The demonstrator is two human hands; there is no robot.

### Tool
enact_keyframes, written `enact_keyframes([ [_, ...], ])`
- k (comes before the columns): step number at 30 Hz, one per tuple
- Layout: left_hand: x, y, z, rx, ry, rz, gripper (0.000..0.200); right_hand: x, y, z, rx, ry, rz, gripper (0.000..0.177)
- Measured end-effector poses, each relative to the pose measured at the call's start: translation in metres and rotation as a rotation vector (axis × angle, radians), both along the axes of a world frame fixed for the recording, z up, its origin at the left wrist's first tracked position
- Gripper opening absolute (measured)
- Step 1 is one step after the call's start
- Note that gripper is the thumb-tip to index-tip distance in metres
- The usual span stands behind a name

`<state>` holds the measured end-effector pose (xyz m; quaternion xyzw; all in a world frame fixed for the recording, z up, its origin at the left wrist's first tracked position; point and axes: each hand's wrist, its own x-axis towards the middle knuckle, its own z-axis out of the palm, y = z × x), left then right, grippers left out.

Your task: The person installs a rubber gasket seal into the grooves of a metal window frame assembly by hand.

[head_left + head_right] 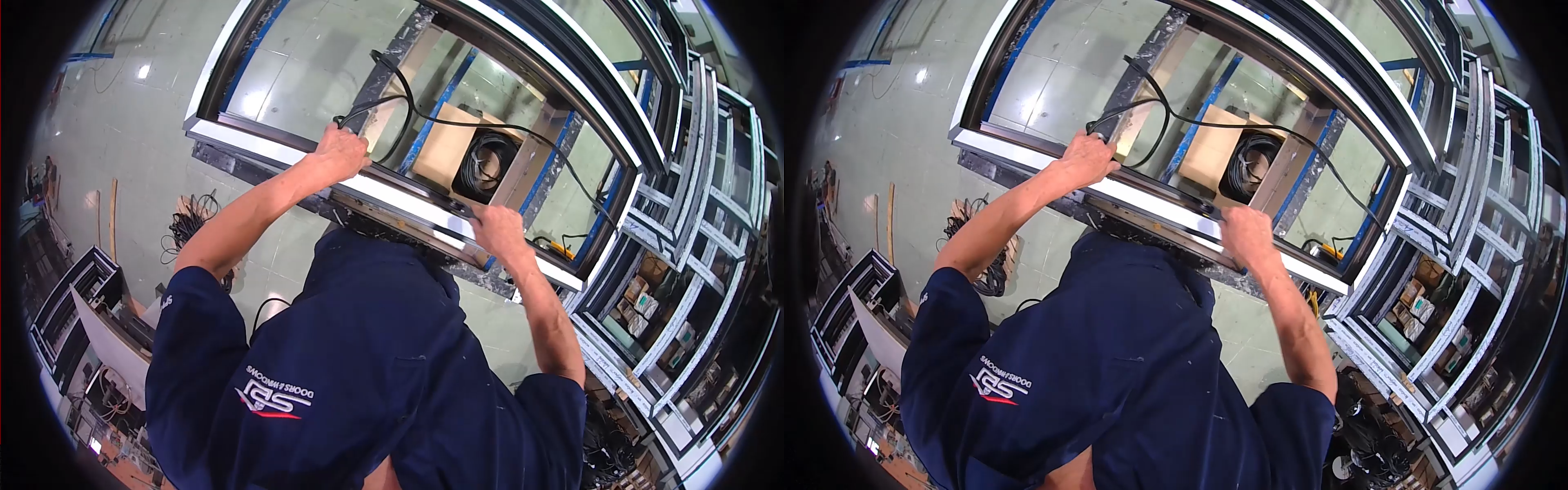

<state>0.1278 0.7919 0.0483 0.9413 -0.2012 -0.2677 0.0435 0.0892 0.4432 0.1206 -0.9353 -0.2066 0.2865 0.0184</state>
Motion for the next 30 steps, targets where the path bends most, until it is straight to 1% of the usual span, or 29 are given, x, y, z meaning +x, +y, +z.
enact_keyframes([
  [2, 0.016, 0.009, 0.012, 0.137, -0.018, -0.072, 0.041, 0.0, -0.037, -0.001, -0.093, 0.061, -0.031, 0.019],
  [3, 0.022, 0.019, 0.006, 0.143, -0.065, -0.039, 0.045, 0.0, -0.054, 0.005, -0.116, 0.073, -0.042, 0.018],
  [4, 0.026, 0.028, 0.008, 0.114, -0.051, 0.017, 0.042, 0.0, -0.06, 0.01, -0.14, 0.087, -0.057, 0.018],
  [6, 0.04, 0.045, 0.014, 0.057, -0.032, 0.122, 0.038, 0.002, -0.046, 0.009, -0.1, 0.049, -0.036, 0.018],
  [7, 0.044, 0.051, 0.017, -0.021, 0.153, 0.181, 0.028, 0.002, -0.033, 0.008, -0.079, 0.032, -0.032, 0.019],
  [10, 0.033, 0.06, 0.011, 0.008, 0.326, 0.141, 0.029, 0.01, 0.025, -0.003, -0.003, -0.003, 0.023, 0.018],
  [11, 0.029, 0.063, 0.003, -0.037, 0.288, 0.18, 0.027, 0.012, 0.027, -0.001, -0.004, 0.008, 0.02, 0.018],
  [13, 0.031, 0.069, 0.001, -0.161, 0.213, 0.261, 0.023, 0.012, 0.024, 0.004, -0.009, 0.026, 0.011, 0.018],
  [14, 0.029, 0.07, -0.002, -0.231, 0.18, 0.309, 0.022, 0.011, 0.008, 0.004, -0.06, 0.056, -0.007, 0.018],
  [15, 0.027, 0.07, -0.002, -0.337, 0.095, 0.325, 0.023, 0.012, 0.0, 0.009, -0.066, 0.066, -0.023, 0.018],
  [16, 0.023, 0.07, -0.002, -0.387, 0.012, 0.32, 0.024, 0.011, -0.003, 0.01, -0.07, 0.078, -0.04, 0.019],
  [17, 0.023, 0.066, -0.001, -0.434, -0.077, 0.308, 0.024, 0.012, 0.002, 0.006, -0.04, 0.059, -0.02, 0.018],
  [19, 0.029, 0.057, 0.01, -0.552, -0.242, 0.298, 0.024, 0.012, 0.038, 0.004, 0.018, 0.022, 0.009, 0.018],
  [20, 0.028, 0.054, 0.007, -0.483, -0.17, 0.315, 0.024, 0.014, 0.059, 0.0, 0.092, -0.017, 0.015, 0.016],
  [22, 0.026, 0.052, -0.008, -0.337, -0.04, 0.346, 0.024, 0.018, 0.084, 0.0, 0.075, 0.005, 0.04, 0.015],
  [23, 0.021, 0.061, -0.032, -0.235, 0.003, 0.247, 0.024, 0.016, 0.074, -0.008, 0.106, -0.001, 0.063, 0.017],
  [24, 0.024, 0.067, -0.031, -0.279, 0.042, 0.268, 0.024, 0.016, 0.065, -0.005, 0.12, -0.002, 0.044, 0.017],
  [26, 0.025, 0.074, -0.029, -0.372, 0.131, 0.319, 0.024, 0.015, 0.04, 0.001, -0.032, 0.049, -0.009, 0.018],
  [27, 0.029, 0.074, -0.026, -0.443, 0.099, 0.335, 0.022, 0.013, 0.034, 0.003, -0.05, 0.058, -0.012, 0.018],
  [29, 0.042, 0.071, -0.023, -0.535, 0.13, 0.377, 0.02, 0.014, 0.03, 0.008, -0.085, 0.068, -0.019, 0.019],
  [30, 0.048, 0.07, -0.024, -0.584, 0.145, 0.392, 0.019, 0.015, 0.044, 0.007, -0.035, 0.055, -0.012, 0.018],
])
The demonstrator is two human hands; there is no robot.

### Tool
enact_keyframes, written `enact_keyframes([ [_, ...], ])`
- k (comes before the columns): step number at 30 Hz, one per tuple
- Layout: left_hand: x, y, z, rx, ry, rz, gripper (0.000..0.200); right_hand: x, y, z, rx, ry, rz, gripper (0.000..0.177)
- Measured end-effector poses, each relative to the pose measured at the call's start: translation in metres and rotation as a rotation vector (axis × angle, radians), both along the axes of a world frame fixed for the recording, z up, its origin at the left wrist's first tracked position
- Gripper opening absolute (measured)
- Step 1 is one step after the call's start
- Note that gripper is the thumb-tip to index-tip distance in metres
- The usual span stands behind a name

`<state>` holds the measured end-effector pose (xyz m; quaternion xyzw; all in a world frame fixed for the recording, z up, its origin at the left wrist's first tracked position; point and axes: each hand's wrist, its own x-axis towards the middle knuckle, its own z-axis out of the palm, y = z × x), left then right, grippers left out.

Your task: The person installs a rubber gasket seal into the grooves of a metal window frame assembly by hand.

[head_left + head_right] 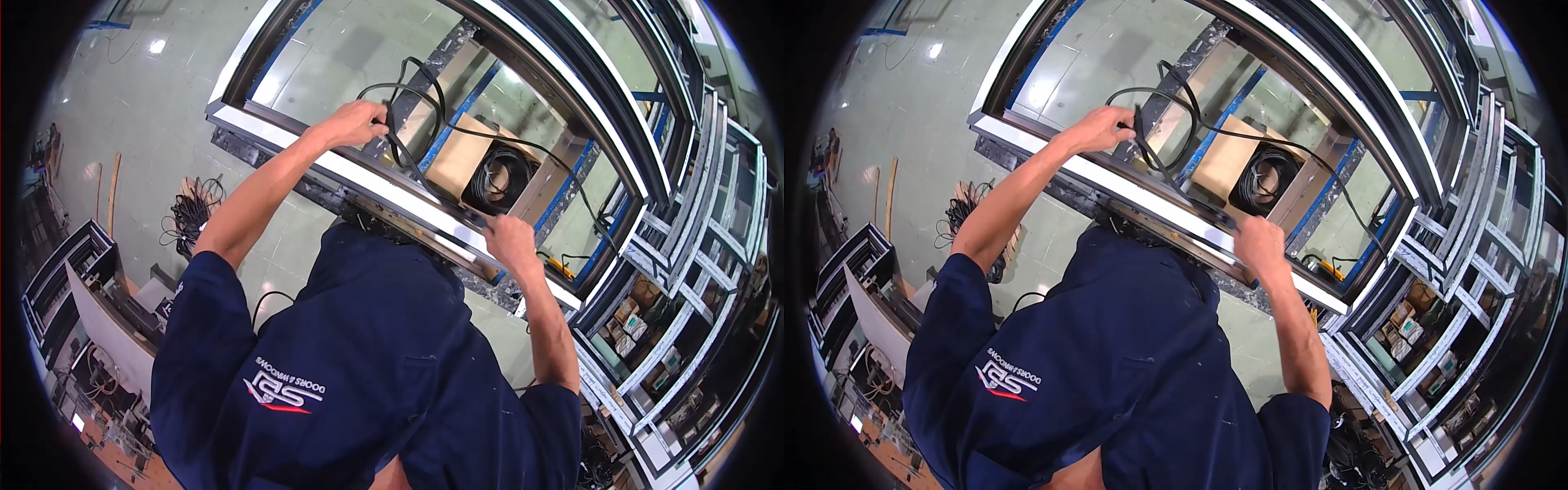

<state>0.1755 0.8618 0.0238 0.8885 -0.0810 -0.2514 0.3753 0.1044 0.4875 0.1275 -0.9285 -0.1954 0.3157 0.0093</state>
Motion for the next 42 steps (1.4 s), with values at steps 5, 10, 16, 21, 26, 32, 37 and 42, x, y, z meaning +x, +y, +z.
enact_keyframes([
  [5, -0.003, -0.015, -0.001, 0.149, -0.509, -0.151, 0.023, 0.005, 0.036, -0.015, 0.086, -0.031, 0.019, 0.019],
  [10, -0.021, 0.009, 0.024, 0.295, -0.127, -0.261, 0.023, 0.0, -0.002, 0.001, -0.025, 0.0, 0.022, 0.02],
  [16, -0.029, 0.008, 0.016, 0.24, -0.097, -0.156, 0.016, 0.012, 0.094, -0.02, 0.079, -0.018, 0.091, 0.019],
  [21, -0.037, 0.021, -0.006, 0.109, -0.113, -0.144, 0.008, 0.011, 0.055, -0.012, -0.08, 0.053, 0.09, 0.02],
  [26, -0.042, 0.024, -0.008, 0.053, -0.092, -0.05, 0.007, 0.024, 0.157, -0.01, 0.064, 0.022, 0.095, 0.02],
  [32, -0.048, 0.033, -0.023, -0.062, -0.159, -0.103, 0.009, 0.024, 0.121, -0.01, -0.084, 0.096, 0.094, 0.023],
  [37, -0.053, 0.033, -0.039, -0.051, -0.233, -0.043, 0.007, 0.028, 0.205, -0.009, 0.025, -0.01, 0.125, 0.019],
  [42, -0.051, 0.038, -0.036, -0.17, -0.195, -0.049, 0.014, 0.032, 0.165, -0.006, 0.068, 0.064, 0.133, 0.019],
])
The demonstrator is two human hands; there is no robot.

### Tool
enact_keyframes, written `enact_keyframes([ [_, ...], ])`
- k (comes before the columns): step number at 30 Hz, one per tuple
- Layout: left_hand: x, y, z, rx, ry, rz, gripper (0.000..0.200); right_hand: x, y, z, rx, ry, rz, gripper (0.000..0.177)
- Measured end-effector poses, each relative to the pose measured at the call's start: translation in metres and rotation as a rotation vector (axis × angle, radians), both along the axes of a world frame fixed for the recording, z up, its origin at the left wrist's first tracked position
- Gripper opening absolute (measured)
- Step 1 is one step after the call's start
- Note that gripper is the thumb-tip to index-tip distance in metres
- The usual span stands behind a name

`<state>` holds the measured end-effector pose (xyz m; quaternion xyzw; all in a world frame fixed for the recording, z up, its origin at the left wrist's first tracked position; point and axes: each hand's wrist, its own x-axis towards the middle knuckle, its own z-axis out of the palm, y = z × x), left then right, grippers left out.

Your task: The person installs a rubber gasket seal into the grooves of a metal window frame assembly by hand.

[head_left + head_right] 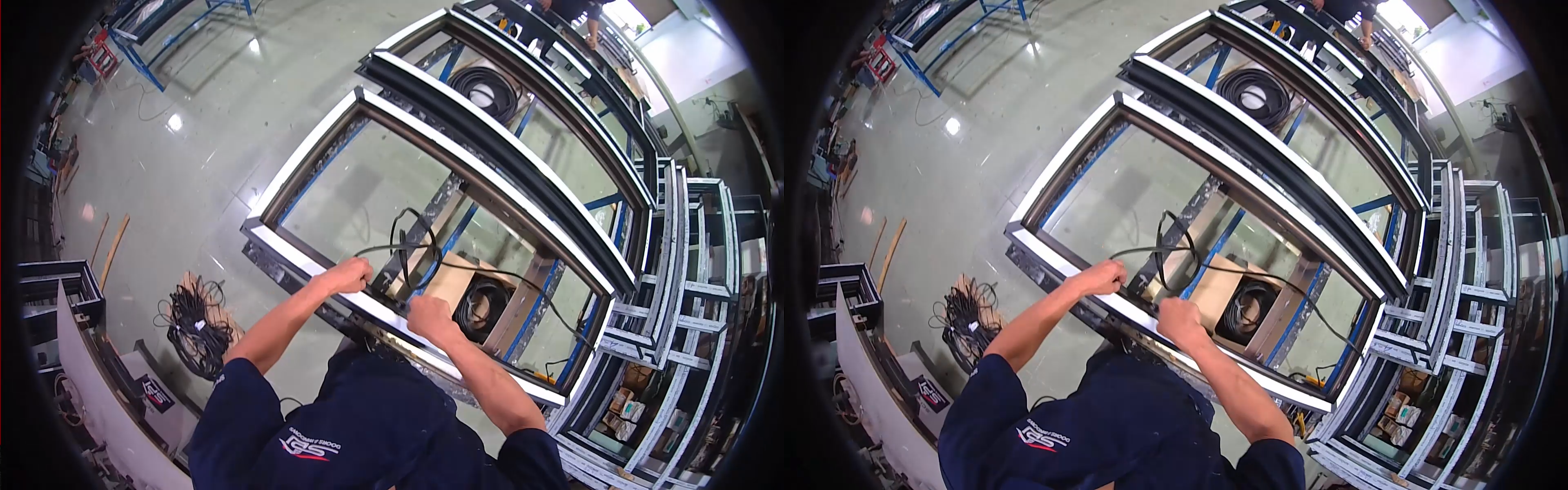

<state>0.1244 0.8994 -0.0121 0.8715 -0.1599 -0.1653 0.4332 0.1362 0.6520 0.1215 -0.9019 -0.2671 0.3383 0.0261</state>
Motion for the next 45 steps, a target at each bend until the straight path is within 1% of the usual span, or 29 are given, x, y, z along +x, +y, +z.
enact_keyframes([
  [1, 0.0, -0.001, 0.006, 0.023, 0.017, 0.007, 0.014, 0.001, 0.0, 0.008, -0.046, 0.024, -0.01, 0.02],
  [4, 0.002, -0.002, 0.019, 0.045, 0.046, -0.014, 0.021, -0.001, 0.035, 0.003, 0.021, -0.01, -0.028, 0.02],
  [6, 0.002, -0.001, 0.023, 0.017, 0.103, 0.007, 0.034, -0.001, 0.065, -0.002, 0.086, -0.053, -0.012, 0.021],
  [8, 0.001, -0.002, 0.025, 0.006, 0.118, 0.034, 0.036, 0.002, 0.063, -0.002, 0.081, -0.027, 0.004, 0.021],
  [11, 0.001, 0.0, 0.023, 0.014, 0.149, 0.024, 0.037, 0.009, 0.026, 0.014, -0.002, 0.039, -0.026, 0.022],
  [14, -0.002, -0.003, 0.022, 0.025, 0.08, 0.053, 0.037, 0.011, 0.031, 0.014, -0.02, 0.053, -0.02, 0.022],
  [15, -0.002, -0.005, 0.025, 0.018, 0.047, 0.056, 0.036, 0.006, 0.04, 0.001, 0.072, -0.01, -0.032, 0.021],
  [16, -0.001, -0.005, 0.02, 0.047, 0.078, 0.05, 0.037, 0.003, 0.053, -0.006, 0.147, -0.052, -0.005, 0.02],
  [18, -0.002, -0.007, 0.031, 0.096, 0.094, 0.024, 0.037, -0.002, 0.065, -0.011, 0.124, -0.072, 0.004, 0.02],
  [19, -0.003, -0.007, 0.027, 0.115, 0.059, 0.005, 0.036, 0.0, 0.058, -0.008, 0.102, -0.061, 0.007, 0.019],
  [20, -0.006, -0.008, 0.017, 0.17, -0.006, 0.011, 0.027, 0.002, 0.044, -0.005, 0.08, -0.045, 0.009, 0.019],
  [22, -0.003, -0.013, 0.025, 0.272, -0.015, -0.073, 0.016, -0.002, 0.006, -0.009, 0.035, -0.057, 0.037, 0.02],
  [23, -0.002, -0.017, 0.015, 0.351, -0.071, -0.056, 0.014, -0.006, -0.019, -0.007, 0.074, -0.106, 0.039, 0.019],
  [24, -0.006, -0.021, -0.004, 0.425, -0.102, -0.046, 0.015, -0.011, -0.044, -0.019, 0.031, -0.123, 0.045, 0.018],
  [25, -0.004, -0.025, -0.02, 0.594, -0.097, -0.096, 0.014, -0.017, -0.065, -0.019, -0.035, -0.144, 0.042, 0.016],
  [26, -0.002, -0.031, -0.024, 0.618, 0.025, -0.034, 0.017, -0.019, -0.085, -0.003, -0.084, -0.097, 0.041, 0.015],
  [27, -0.003, -0.039, -0.002, 0.622, -0.038, 0.004, 0.016, -0.022, -0.105, 0.002, -0.149, -0.076, 0.005, 0.014],
  [28, 0.001, -0.042, 0.017, 0.619, -0.12, -0.093, 0.014, -0.027, -0.129, -0.004, -0.144, -0.135, 0.002, 0.013],
  [29, 0.002, -0.047, 0.013, 0.679, -0.201, -0.1, 0.013, -0.03, -0.153, -0.009, -0.152, -0.13, -0.022, 0.014],
  [30, 0.002, -0.06, 0.027, 0.785, -0.179, -0.123, 0.013, -0.034, -0.171, -0.001, -0.161, -0.14, -0.071, 0.015],
  [31, 0.002, -0.068, 0.037, 0.811, -0.206, -0.174, 0.015, -0.041, -0.195, -0.008, -0.172, -0.159, -0.127, 0.016],
  [32, 0.003, -0.078, 0.045, 0.857, -0.173, -0.233, 0.014, -0.045, -0.216, -0.006, -0.168, -0.152, -0.154, 0.017],
  [34, 0.006, -0.085, 0.038, 0.818, -0.295, -0.414, 0.01, -0.05, -0.257, -0.003, -0.166, -0.094, -0.199, 0.022],
  [37, 0.013, -0.092, 0.025, 0.662, -0.394, -0.485, 0.01, -0.069, -0.33, -0.009, 0.064, -0.177, -0.265, 0.027],
  [40, 0.021, -0.113, 0.017, 0.584, -0.051, -0.556, 0.014, -0.102, -0.39, -0.024, 0.325, -0.061, -0.962, 0.033],
  [41, 0.024, -0.113, 0.013, 0.345, -0.051, -0.547, 0.015, -0.114, -0.406, -0.044, 0.478, -0.165, -1.082, 0.033],
  [42, 0.027, -0.118, 0.012, 0.239, 0.019, -0.529, 0.015, -0.128, -0.42, -0.065, 0.625, -0.27, -1.205, 0.033],
  [43, 0.026, -0.129, 0.016, 0.217, 0.015, -0.542, 0.016, -0.133, -0.429, -0.074, 0.642, -0.319, -1.249, 0.032],
  [45, 0.022, -0.152, 0.014, 0.156, -0.039, -0.586, 0.019, -0.139, -0.429, -0.097, 0.733, -0.519, -1.315, 0.034],
])
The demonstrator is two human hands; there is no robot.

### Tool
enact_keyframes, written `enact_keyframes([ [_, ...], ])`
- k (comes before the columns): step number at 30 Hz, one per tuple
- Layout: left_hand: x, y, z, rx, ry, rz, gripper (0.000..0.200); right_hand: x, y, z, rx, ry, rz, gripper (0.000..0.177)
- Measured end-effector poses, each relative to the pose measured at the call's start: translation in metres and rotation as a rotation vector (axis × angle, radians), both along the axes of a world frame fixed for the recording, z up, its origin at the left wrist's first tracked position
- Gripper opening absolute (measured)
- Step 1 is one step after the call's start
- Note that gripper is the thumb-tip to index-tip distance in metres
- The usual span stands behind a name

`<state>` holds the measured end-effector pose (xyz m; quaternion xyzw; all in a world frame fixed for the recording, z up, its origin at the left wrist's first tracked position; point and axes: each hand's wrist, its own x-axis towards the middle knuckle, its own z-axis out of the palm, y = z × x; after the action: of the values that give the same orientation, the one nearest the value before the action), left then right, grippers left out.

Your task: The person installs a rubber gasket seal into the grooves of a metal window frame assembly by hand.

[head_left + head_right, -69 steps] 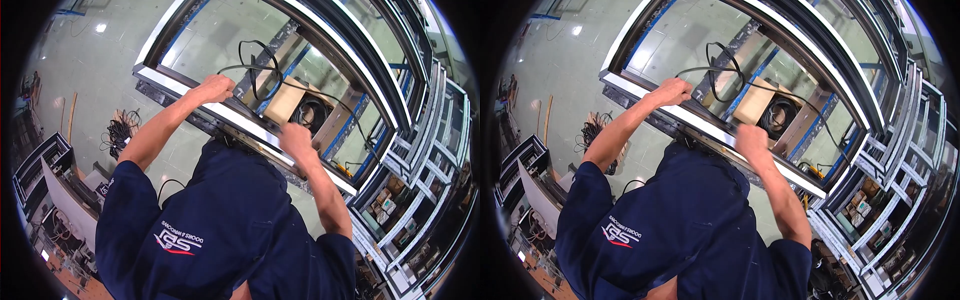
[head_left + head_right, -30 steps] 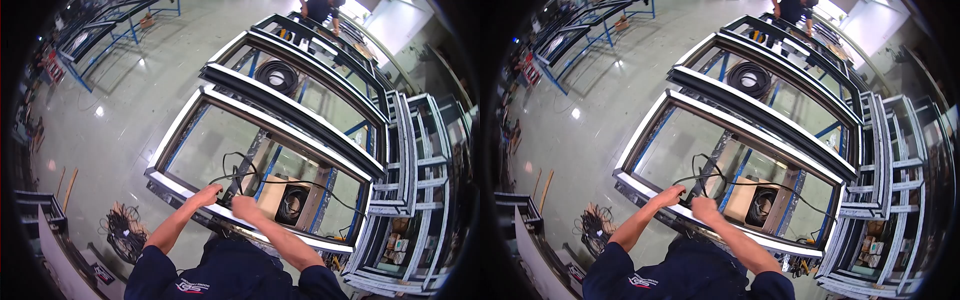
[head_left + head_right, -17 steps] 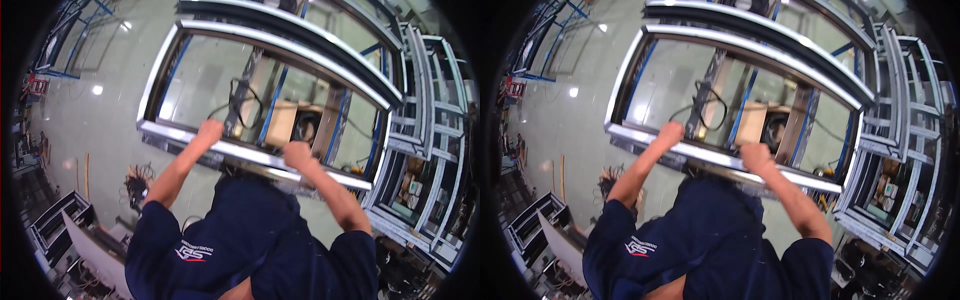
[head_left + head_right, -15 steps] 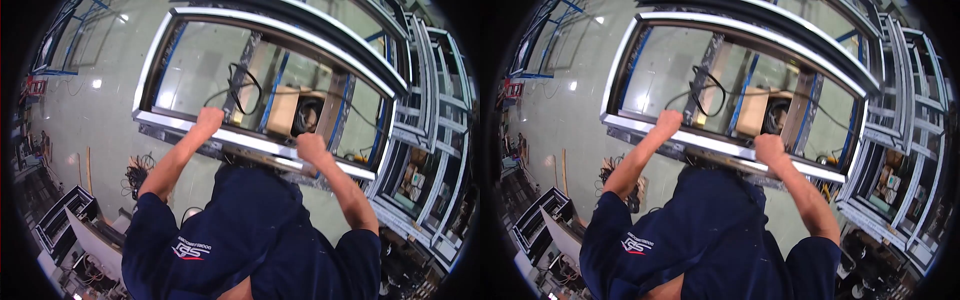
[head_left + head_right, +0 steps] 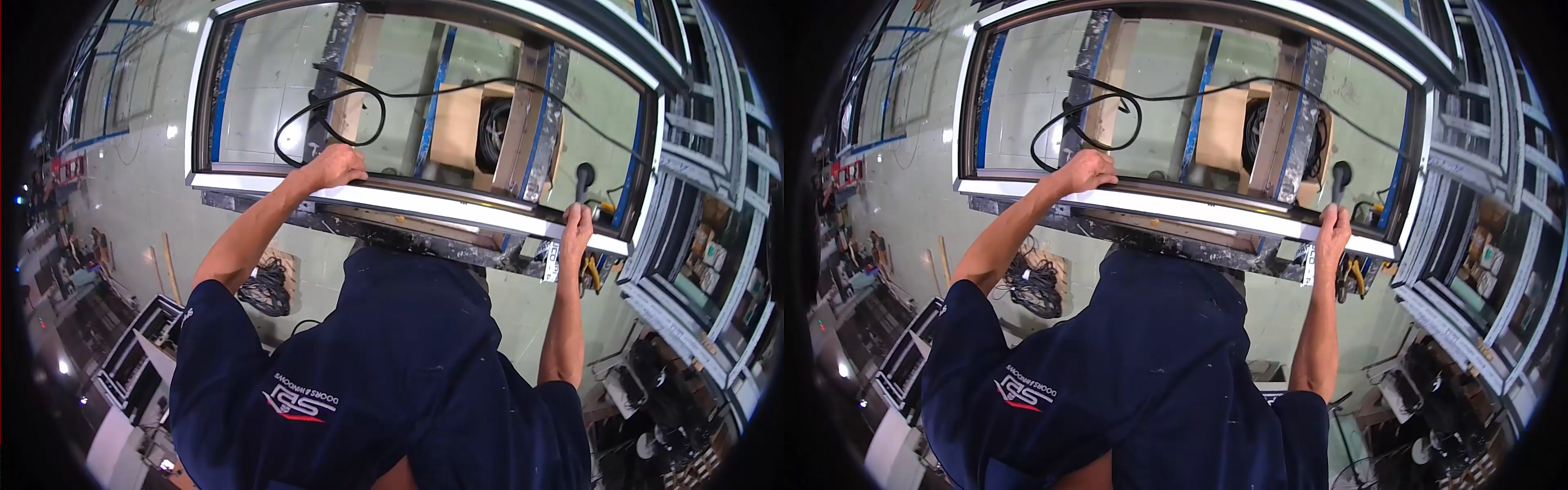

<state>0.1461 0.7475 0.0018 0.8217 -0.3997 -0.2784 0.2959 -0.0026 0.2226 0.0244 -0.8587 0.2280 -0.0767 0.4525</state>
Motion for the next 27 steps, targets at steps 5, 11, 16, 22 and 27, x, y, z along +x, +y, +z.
enact_keyframes([
  [5, 0.009, -0.069, 0.011, 0.003, -0.023, -0.223, 0.025, 0.005, 0.024, -0.028, -0.189, -0.167, -0.321, 0.036],
  [11, 0.008, -0.148, -0.011, -0.006, -0.028, -0.356, 0.03, 0.009, 0.034, -0.03, -0.264, -0.171, -0.471, 0.038],
  [16, -0.009, -0.218, -0.026, -0.062, -0.105, -0.373, 0.027, 0.009, 0.037, -0.034, -0.3, -0.179, -0.519, 0.039],
  [22, -0.02, -0.277, -0.035, -0.124, -0.089, -0.353, 0.029, 0.006, 0.03, -0.038, -0.391, -0.134, -0.504, 0.041],
  [27, 0.009, -0.131, -0.018, 0.009, -0.159, -0.45, 0.029, 0.005, 0.022, -0.045, -0.376, -0.117, -0.515, 0.042],
])
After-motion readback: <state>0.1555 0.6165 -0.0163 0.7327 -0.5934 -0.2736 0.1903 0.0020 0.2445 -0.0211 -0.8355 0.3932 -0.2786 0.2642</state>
